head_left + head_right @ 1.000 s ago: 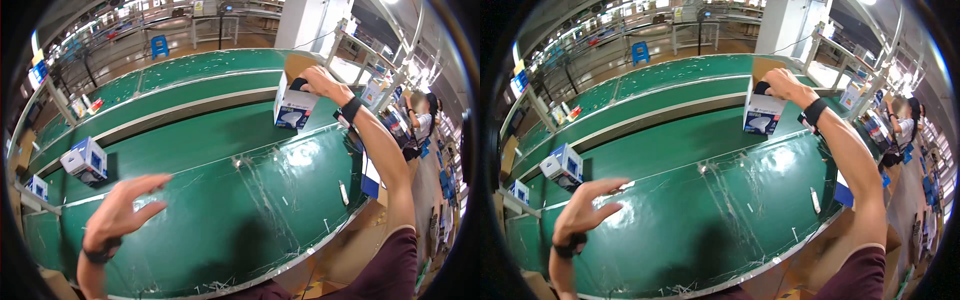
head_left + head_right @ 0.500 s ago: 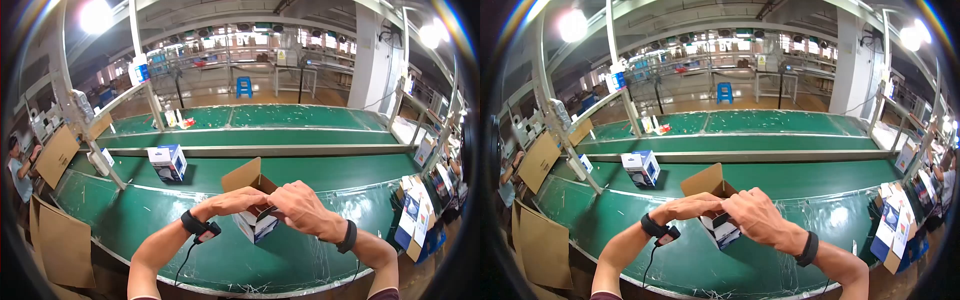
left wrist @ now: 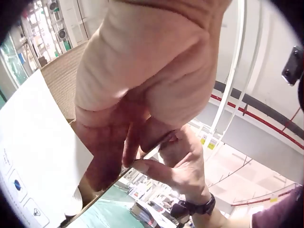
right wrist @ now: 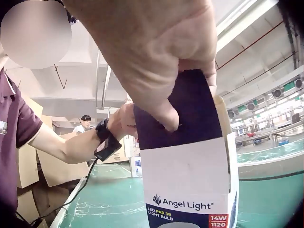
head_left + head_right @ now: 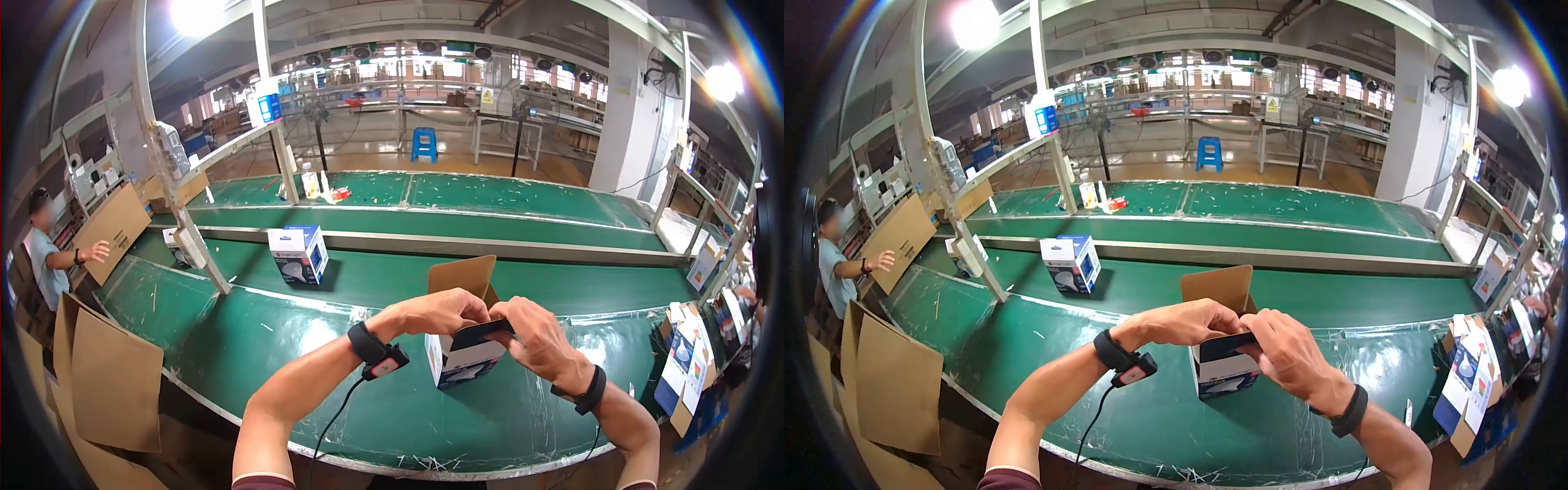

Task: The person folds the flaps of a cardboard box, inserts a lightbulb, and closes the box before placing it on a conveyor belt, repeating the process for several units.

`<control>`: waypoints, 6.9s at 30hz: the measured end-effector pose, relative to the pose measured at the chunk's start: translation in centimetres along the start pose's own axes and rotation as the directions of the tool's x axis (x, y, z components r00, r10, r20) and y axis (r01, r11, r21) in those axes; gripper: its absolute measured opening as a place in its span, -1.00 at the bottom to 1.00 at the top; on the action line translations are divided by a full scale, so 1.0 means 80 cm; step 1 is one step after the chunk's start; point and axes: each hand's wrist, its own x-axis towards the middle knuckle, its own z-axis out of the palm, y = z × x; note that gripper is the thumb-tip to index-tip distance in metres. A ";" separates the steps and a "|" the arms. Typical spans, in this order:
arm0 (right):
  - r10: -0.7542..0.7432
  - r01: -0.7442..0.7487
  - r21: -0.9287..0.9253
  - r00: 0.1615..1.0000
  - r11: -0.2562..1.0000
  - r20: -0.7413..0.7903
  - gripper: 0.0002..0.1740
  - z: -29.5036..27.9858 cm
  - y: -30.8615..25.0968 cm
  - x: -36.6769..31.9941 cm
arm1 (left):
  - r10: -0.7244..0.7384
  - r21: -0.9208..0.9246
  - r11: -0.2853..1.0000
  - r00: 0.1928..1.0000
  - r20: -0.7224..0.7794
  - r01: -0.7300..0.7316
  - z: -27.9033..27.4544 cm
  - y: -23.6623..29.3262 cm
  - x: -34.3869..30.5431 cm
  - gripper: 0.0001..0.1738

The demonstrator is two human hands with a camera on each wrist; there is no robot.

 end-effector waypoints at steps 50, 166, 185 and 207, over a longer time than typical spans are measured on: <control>0.157 -0.124 0.179 0.971 0.976 -0.182 -0.69 0.062 0.001 0.016 | 0.313 0.867 0.425 0.856 -0.410 0.260 0.107 -0.007 -0.080 0.37; 0.667 -0.359 0.760 0.733 0.542 -0.129 -0.05 0.173 0.034 -0.072 | -0.235 -0.430 0.896 0.704 -0.670 -0.111 0.100 -0.093 -0.022 -0.24; 0.710 -0.249 0.928 0.703 0.278 -0.024 -0.41 0.159 0.102 -0.074 | 0.127 0.704 0.538 0.781 -0.612 0.464 0.058 -0.083 0.069 -0.09; 0.800 -0.702 0.404 0.579 0.587 -0.157 -0.52 -0.229 0.077 -0.278 | -0.202 0.259 0.337 0.339 -0.919 0.905 -0.277 -0.258 -0.078 0.02</control>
